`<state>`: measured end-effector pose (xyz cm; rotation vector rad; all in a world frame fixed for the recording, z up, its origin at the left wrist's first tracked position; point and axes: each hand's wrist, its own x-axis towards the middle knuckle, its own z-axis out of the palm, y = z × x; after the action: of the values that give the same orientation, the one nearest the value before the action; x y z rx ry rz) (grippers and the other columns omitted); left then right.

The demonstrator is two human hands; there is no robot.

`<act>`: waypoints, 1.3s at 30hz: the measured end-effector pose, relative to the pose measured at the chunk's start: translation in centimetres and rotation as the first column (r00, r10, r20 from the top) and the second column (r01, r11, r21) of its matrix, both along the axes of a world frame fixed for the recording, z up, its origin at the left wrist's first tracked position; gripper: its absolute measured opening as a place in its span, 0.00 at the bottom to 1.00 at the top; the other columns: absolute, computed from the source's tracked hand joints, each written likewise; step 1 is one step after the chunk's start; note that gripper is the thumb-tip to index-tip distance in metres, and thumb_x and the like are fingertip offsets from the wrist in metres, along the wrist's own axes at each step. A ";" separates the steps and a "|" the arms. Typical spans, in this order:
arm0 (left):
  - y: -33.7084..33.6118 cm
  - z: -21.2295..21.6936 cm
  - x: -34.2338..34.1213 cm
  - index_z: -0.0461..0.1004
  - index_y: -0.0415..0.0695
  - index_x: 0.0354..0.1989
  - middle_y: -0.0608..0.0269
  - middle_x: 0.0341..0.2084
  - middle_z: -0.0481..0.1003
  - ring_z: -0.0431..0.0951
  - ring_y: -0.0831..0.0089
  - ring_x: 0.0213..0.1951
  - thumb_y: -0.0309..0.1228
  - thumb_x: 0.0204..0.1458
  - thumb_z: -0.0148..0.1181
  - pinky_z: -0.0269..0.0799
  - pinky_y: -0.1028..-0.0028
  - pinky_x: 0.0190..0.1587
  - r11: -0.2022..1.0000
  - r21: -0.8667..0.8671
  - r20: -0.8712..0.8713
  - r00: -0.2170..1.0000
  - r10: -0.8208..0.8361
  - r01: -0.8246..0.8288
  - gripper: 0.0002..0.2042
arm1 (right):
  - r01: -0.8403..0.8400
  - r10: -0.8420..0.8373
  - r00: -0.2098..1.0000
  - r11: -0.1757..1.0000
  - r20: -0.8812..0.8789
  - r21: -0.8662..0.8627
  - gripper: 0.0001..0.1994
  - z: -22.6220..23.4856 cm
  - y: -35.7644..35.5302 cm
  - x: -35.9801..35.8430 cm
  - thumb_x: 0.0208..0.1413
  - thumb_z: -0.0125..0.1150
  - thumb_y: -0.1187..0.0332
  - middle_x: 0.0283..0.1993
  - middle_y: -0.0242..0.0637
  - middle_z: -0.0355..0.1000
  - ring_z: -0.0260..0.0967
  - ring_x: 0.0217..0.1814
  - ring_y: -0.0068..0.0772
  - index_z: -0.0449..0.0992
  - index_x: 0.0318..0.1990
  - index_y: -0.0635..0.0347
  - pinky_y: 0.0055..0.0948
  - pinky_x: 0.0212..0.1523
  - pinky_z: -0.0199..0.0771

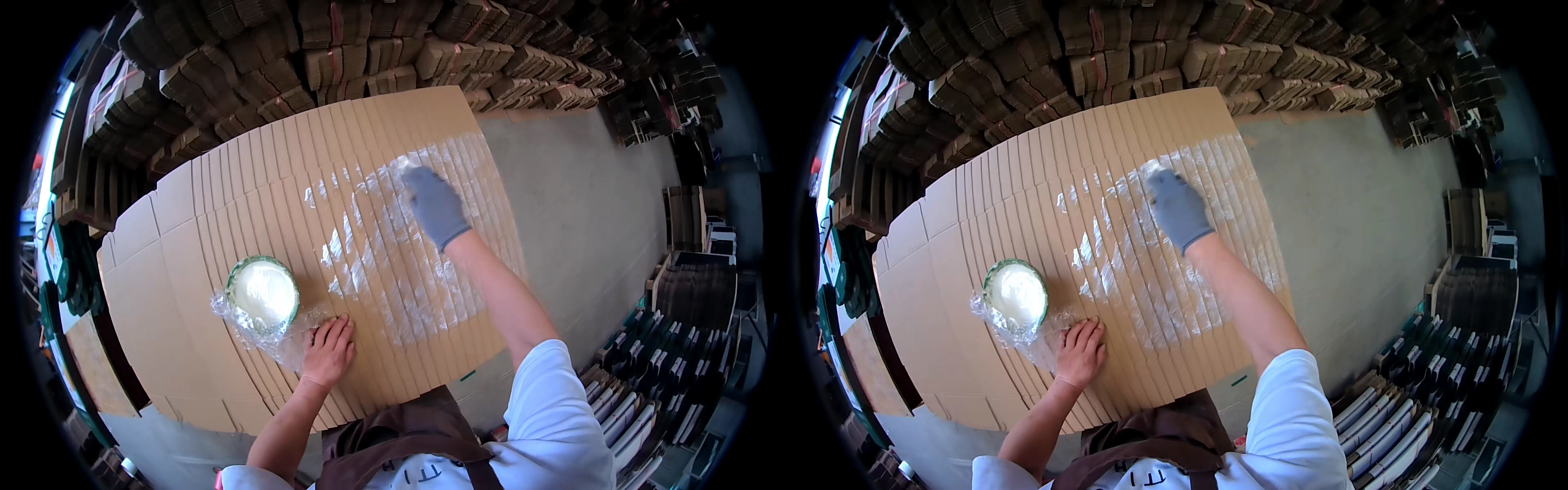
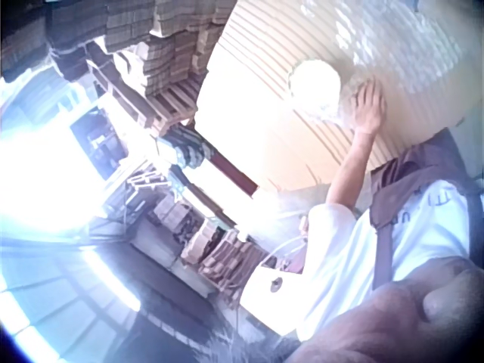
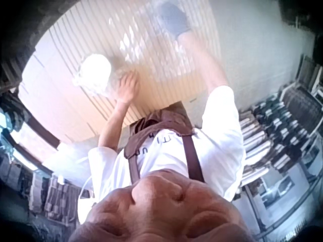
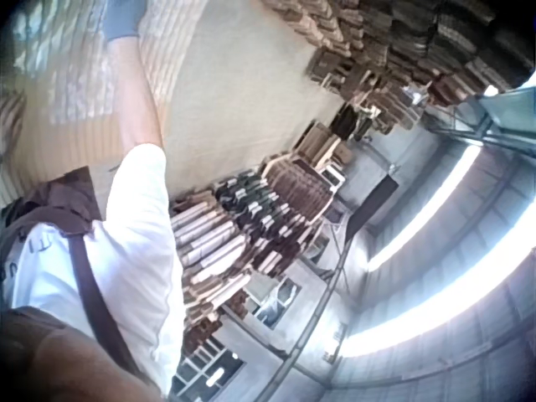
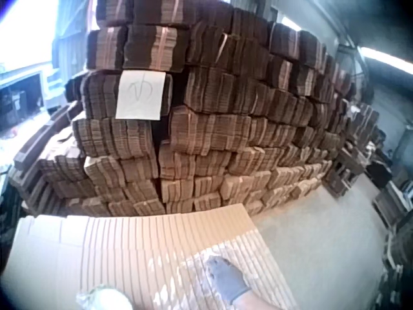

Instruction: The person aligns thin wooden slats on a large cardboard sheet. Then they use a brush to apply white glue from a small container onto the slats, spreading it across the surface.

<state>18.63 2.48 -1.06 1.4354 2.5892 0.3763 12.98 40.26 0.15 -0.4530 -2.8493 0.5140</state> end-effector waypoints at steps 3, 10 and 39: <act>0.3 0.0 -0.2 0.72 0.53 0.56 0.73 0.59 0.69 0.65 0.73 0.60 0.38 0.49 0.61 0.58 0.60 0.60 1.000 0.011 0.016 1.000 0.002 -0.002 0.23 | 0.000 -0.004 0.998 0.998 -0.069 -0.058 0.10 -1.1 0.9 0.3 0.54 0.52 0.74 0.47 0.44 0.71 0.73 0.44 0.51 0.75 0.43 0.56 0.47 0.44 0.76; -0.1 -0.3 0.0 0.72 0.53 0.56 0.73 0.58 0.70 0.66 0.72 0.60 0.37 0.49 0.61 0.59 0.60 0.60 1.000 0.009 0.027 0.999 0.022 -0.022 0.23 | -0.095 0.078 0.990 0.984 -0.117 -0.147 0.08 1.9 -6.7 4.8 0.56 0.52 0.73 0.41 0.50 0.72 0.72 0.42 0.55 0.74 0.43 0.57 0.46 0.42 0.74; 0.4 0.0 -0.1 0.72 0.53 0.57 0.72 0.59 0.69 0.66 0.71 0.60 0.38 0.49 0.61 0.60 0.60 0.59 1.000 0.005 0.013 1.000 -0.004 0.004 0.23 | -0.026 0.028 0.995 0.999 -0.095 0.027 0.11 -0.7 0.5 1.4 0.56 0.52 0.72 0.43 0.42 0.72 0.73 0.44 0.48 0.74 0.45 0.53 0.43 0.42 0.76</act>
<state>18.48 2.83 -1.08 1.4347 2.5771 0.3900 14.33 40.77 -0.58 -0.3755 -2.7706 0.4898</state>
